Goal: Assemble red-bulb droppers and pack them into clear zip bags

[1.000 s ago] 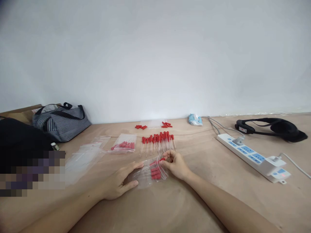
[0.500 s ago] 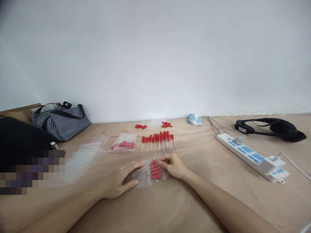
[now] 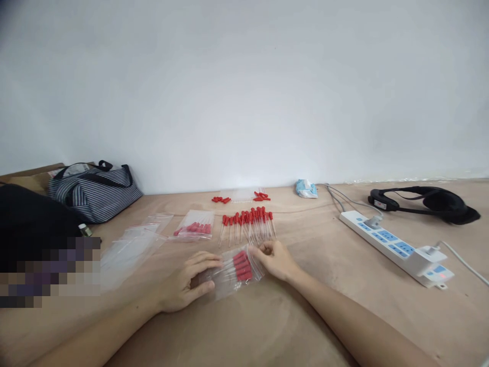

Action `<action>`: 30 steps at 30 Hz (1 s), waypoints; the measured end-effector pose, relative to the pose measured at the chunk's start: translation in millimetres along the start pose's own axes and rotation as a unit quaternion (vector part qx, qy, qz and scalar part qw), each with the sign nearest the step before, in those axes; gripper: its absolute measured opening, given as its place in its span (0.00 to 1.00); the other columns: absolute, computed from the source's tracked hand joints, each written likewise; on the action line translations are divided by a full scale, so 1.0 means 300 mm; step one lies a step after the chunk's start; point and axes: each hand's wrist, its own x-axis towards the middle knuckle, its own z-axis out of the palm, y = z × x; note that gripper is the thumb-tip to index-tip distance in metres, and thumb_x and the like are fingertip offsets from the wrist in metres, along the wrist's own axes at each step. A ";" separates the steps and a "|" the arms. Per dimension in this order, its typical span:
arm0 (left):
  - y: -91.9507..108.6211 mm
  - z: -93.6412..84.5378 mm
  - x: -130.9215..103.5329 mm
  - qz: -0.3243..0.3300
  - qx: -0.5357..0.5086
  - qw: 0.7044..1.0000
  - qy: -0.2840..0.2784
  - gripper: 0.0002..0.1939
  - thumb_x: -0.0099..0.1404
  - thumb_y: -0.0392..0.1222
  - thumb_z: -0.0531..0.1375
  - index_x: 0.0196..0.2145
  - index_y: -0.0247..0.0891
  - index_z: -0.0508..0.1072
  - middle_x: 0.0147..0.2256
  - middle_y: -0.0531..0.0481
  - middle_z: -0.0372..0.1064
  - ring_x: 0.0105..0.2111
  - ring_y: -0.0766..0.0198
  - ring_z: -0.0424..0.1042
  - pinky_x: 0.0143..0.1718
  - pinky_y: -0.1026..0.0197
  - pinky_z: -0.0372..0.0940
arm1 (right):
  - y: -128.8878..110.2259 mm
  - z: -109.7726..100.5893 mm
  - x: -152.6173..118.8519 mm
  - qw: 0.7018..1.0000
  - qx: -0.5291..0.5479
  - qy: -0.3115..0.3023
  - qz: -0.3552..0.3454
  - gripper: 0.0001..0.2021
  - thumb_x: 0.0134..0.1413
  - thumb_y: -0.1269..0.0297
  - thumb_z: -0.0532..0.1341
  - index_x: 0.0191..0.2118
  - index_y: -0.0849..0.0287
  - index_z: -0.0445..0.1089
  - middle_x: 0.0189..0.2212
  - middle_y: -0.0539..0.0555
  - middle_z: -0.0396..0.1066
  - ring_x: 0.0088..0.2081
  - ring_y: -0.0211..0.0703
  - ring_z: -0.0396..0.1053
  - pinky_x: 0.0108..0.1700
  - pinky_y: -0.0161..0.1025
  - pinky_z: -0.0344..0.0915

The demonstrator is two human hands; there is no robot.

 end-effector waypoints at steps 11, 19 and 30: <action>-0.012 0.041 0.141 -0.128 -0.146 0.981 -0.012 0.33 0.46 0.47 0.65 0.50 0.38 0.61 0.43 0.45 0.65 0.42 0.56 0.65 0.43 0.55 0.60 | -0.019 0.040 -0.042 0.984 0.103 -0.139 -0.044 0.14 0.43 0.54 0.61 0.24 0.60 0.62 0.15 0.44 0.54 0.19 0.30 0.51 0.21 0.30 0.48; 0.051 0.021 0.153 -0.165 -0.338 0.923 -0.083 0.12 0.45 0.41 0.65 0.27 0.32 0.69 0.21 0.56 0.62 0.22 0.70 0.62 0.23 0.68 0.56 | -0.043 0.067 -0.060 0.984 0.126 -0.100 -0.081 0.12 0.46 0.56 0.60 0.31 0.59 0.62 0.18 0.44 0.55 0.20 0.31 0.53 0.22 0.30 0.50; -0.080 -0.267 0.121 -0.299 -0.408 0.844 0.178 0.16 0.40 0.39 0.67 0.29 0.32 0.74 0.28 0.48 0.74 0.29 0.60 0.71 0.33 0.58 0.65 | -0.017 0.065 -0.035 0.985 0.143 -0.090 -0.028 0.13 0.42 0.56 0.62 0.32 0.59 0.64 0.16 0.43 0.54 0.19 0.31 0.51 0.22 0.31 0.49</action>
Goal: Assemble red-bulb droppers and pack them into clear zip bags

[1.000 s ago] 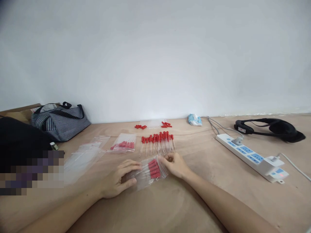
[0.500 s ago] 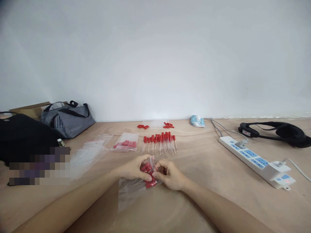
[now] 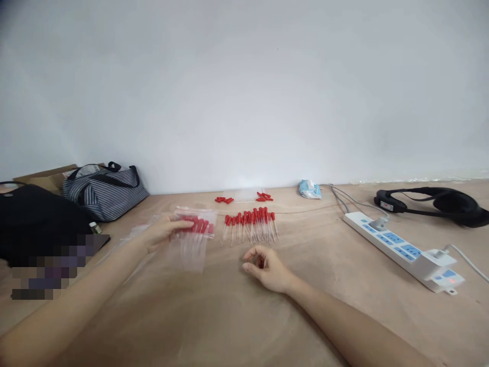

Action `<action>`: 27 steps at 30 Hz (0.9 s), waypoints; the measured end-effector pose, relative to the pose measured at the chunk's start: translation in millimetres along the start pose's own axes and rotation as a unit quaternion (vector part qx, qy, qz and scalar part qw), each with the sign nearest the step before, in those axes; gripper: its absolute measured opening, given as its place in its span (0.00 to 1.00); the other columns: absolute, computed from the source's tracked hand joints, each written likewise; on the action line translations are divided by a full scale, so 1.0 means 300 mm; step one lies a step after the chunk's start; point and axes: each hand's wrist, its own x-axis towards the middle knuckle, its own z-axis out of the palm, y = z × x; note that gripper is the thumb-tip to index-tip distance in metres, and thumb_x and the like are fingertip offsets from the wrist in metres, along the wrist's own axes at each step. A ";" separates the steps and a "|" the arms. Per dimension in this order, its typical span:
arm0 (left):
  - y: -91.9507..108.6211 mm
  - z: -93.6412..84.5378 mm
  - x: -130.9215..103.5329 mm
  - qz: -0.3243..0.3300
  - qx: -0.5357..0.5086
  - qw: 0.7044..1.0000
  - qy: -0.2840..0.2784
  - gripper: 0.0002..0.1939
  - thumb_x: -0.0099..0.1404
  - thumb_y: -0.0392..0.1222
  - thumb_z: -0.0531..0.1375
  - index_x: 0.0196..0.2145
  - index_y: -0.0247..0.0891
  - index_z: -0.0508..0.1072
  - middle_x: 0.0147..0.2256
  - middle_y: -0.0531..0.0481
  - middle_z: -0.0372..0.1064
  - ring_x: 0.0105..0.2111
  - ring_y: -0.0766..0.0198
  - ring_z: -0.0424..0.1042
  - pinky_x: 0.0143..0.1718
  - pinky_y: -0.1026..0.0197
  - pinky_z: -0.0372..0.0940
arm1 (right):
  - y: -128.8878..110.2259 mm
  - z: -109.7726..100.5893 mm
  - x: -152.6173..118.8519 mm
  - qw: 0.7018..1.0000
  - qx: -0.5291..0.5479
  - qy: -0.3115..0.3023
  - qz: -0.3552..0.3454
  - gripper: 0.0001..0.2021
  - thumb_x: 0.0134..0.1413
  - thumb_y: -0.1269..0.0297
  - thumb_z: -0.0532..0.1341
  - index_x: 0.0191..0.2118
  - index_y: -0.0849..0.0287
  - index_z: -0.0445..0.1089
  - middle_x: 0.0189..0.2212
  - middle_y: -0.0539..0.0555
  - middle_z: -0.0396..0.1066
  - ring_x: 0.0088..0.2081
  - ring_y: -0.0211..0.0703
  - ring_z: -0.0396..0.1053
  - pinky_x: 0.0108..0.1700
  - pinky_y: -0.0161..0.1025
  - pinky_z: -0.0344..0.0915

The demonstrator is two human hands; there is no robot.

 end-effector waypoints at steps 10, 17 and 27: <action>-0.024 -0.075 0.225 0.213 0.177 0.960 0.043 0.19 0.40 0.44 0.67 0.32 0.32 0.75 0.40 0.43 0.72 0.44 0.54 0.68 0.46 0.55 0.62 | -0.012 -0.003 -0.003 0.999 -0.030 0.012 -0.016 0.11 0.43 0.57 0.62 0.31 0.59 0.66 0.17 0.44 0.55 0.20 0.31 0.52 0.23 0.31 0.51; -0.088 -0.116 0.193 0.177 0.298 0.937 -0.043 0.14 0.40 0.36 0.62 0.30 0.34 0.77 0.44 0.39 0.69 0.47 0.47 0.65 0.50 0.49 0.57 | -0.004 -0.002 -0.001 0.999 -0.039 0.011 -0.020 0.10 0.43 0.58 0.61 0.30 0.59 0.66 0.19 0.45 0.57 0.21 0.31 0.53 0.23 0.31 0.52; -0.203 -0.297 -0.037 0.169 0.593 0.771 0.156 0.34 0.51 0.54 0.52 0.50 0.28 0.65 0.53 0.37 0.58 0.58 0.45 0.47 0.57 0.47 0.43 | 0.000 -0.003 0.001 0.998 -0.060 0.010 -0.030 0.08 0.44 0.60 0.61 0.28 0.60 0.67 0.21 0.47 0.60 0.22 0.31 0.56 0.24 0.31 0.54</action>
